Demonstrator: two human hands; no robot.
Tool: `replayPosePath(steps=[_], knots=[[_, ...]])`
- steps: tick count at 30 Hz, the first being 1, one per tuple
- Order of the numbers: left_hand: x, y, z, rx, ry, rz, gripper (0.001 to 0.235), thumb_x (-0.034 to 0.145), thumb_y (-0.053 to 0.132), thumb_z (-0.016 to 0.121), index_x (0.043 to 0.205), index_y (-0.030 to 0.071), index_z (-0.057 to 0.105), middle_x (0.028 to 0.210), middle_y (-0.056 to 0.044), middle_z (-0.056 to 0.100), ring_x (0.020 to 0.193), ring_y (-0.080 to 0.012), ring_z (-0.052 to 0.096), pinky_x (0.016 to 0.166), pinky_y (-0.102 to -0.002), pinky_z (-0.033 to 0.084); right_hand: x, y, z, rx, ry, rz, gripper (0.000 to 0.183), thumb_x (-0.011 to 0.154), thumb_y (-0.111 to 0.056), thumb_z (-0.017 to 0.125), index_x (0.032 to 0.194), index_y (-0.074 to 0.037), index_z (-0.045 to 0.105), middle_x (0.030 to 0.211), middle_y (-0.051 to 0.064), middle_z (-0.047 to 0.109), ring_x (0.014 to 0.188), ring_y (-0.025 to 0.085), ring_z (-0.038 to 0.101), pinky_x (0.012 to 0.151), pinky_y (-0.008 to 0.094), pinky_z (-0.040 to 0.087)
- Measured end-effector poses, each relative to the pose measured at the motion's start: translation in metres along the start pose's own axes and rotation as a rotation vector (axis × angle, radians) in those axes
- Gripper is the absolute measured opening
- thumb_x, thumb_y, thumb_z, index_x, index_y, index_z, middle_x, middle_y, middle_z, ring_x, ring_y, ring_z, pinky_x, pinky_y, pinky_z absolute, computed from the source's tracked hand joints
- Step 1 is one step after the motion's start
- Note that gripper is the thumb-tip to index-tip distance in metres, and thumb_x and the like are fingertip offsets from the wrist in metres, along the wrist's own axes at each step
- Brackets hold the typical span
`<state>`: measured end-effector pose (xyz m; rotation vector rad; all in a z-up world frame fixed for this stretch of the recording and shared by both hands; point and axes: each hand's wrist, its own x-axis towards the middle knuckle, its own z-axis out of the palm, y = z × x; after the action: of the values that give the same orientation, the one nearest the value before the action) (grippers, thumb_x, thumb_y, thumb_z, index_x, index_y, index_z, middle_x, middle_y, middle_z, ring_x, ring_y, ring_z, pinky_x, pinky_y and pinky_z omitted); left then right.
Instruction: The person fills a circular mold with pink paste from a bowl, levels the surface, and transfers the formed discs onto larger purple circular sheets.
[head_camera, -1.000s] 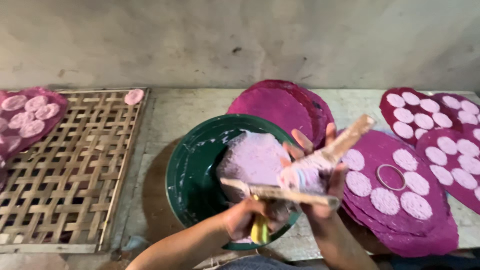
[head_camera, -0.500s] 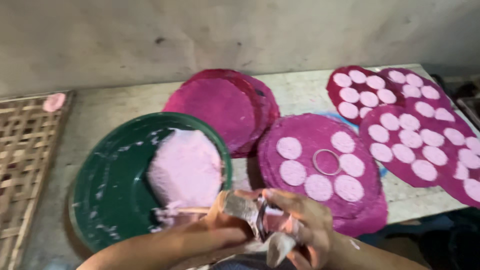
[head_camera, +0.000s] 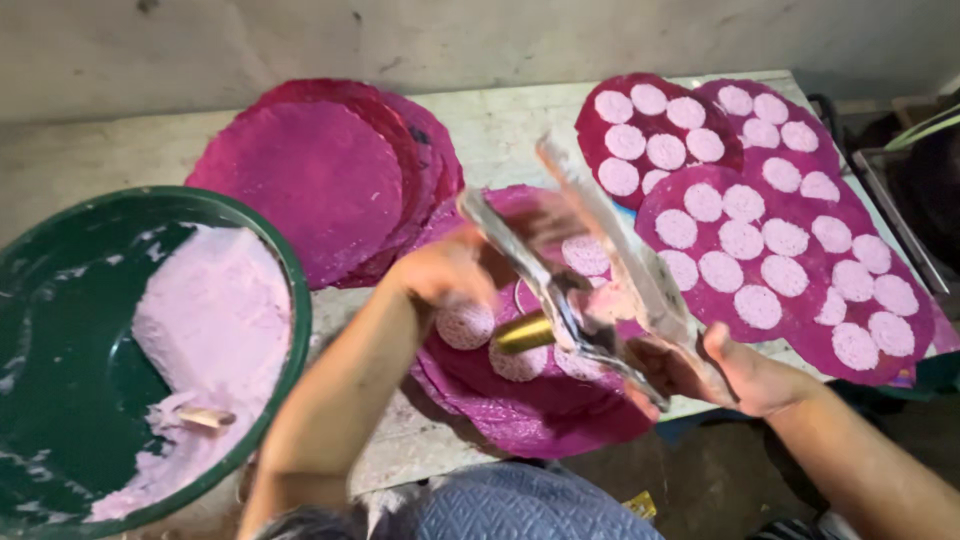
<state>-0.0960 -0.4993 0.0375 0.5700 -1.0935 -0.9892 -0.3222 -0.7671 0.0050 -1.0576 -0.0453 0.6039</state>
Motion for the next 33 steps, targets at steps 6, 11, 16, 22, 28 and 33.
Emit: replayPosePath(steps=[6, 11, 16, 22, 28, 33], knots=[[0.027, -0.084, -0.015, -0.585, 0.226, 0.384, 0.045, 0.088, 0.033, 0.068, 0.128, 0.013, 0.058, 0.111, -0.004, 0.058, 0.119, -0.0244, 0.055, 0.12, -0.052, 0.036, -0.013, -0.018, -0.043, -0.152, -0.043, 0.242, 0.081, 0.1, -0.068, 0.04, 0.132, 0.005, 0.057, 0.108, 0.016, 0.069, 0.099, 0.026, 0.066, 0.09, 0.041, 0.053], [0.032, -0.132, -0.053, -0.58, 0.325, 0.572, 0.031, 0.079, 0.023, 0.059, 0.109, 0.014, 0.055, 0.106, -0.002, 0.06, 0.113, -0.0238, 0.057, 0.119, -0.048, 0.037, 0.001, -0.048, -0.073, -0.328, 0.261, 0.599, 0.079, 0.09, -0.064, 0.029, 0.135, -0.006, 0.059, 0.1, 0.012, 0.074, 0.092, 0.021, 0.07, 0.083, 0.037, 0.054], [0.028, -0.153, -0.074, -0.775, 0.584, 0.575, 0.039, 0.072, 0.024, 0.061, 0.109, 0.014, 0.052, 0.101, 0.0, 0.057, 0.11, -0.0201, 0.059, 0.113, -0.041, 0.04, 0.027, -0.057, -0.075, -0.476, 0.385, 0.698, 0.078, 0.093, -0.067, 0.026, 0.126, -0.007, 0.063, 0.09, 0.012, 0.071, 0.083, 0.022, 0.066, 0.076, 0.039, 0.054], [0.015, -0.178, -0.111, -0.813, 0.406, 0.782, 0.034, 0.093, 0.042, 0.067, 0.111, 0.017, 0.052, 0.099, 0.001, 0.057, 0.099, -0.0171, 0.059, 0.112, -0.042, 0.044, 0.062, -0.05, -0.063, -0.839, 0.459, 0.7, 0.084, 0.088, -0.075, 0.017, 0.114, -0.013, 0.069, 0.085, 0.004, 0.07, 0.079, 0.015, 0.063, 0.076, 0.034, 0.052], [-0.015, -0.177, -0.135, -0.796, 0.366, 0.781, 0.029, 0.099, 0.041, 0.064, 0.11, 0.017, 0.053, 0.098, 0.002, 0.055, 0.098, -0.0162, 0.058, 0.108, -0.039, 0.046, 0.086, -0.036, -0.05, -0.974, 0.448, 0.621, 0.088, 0.091, -0.076, 0.017, 0.086, -0.005, 0.07, 0.071, 0.006, 0.064, 0.068, 0.019, 0.06, 0.068, 0.035, 0.051], [-0.017, -0.188, -0.131, -0.831, 0.423, 0.771, 0.028, 0.097, 0.04, 0.062, 0.108, 0.016, 0.053, 0.096, 0.001, 0.055, 0.095, -0.0164, 0.057, 0.106, -0.041, 0.045, 0.084, -0.036, -0.044, -0.895, 0.465, 0.665, 0.088, 0.09, -0.076, 0.018, 0.08, -0.004, 0.068, 0.067, 0.008, 0.065, 0.062, 0.019, 0.064, 0.064, 0.035, 0.053]])
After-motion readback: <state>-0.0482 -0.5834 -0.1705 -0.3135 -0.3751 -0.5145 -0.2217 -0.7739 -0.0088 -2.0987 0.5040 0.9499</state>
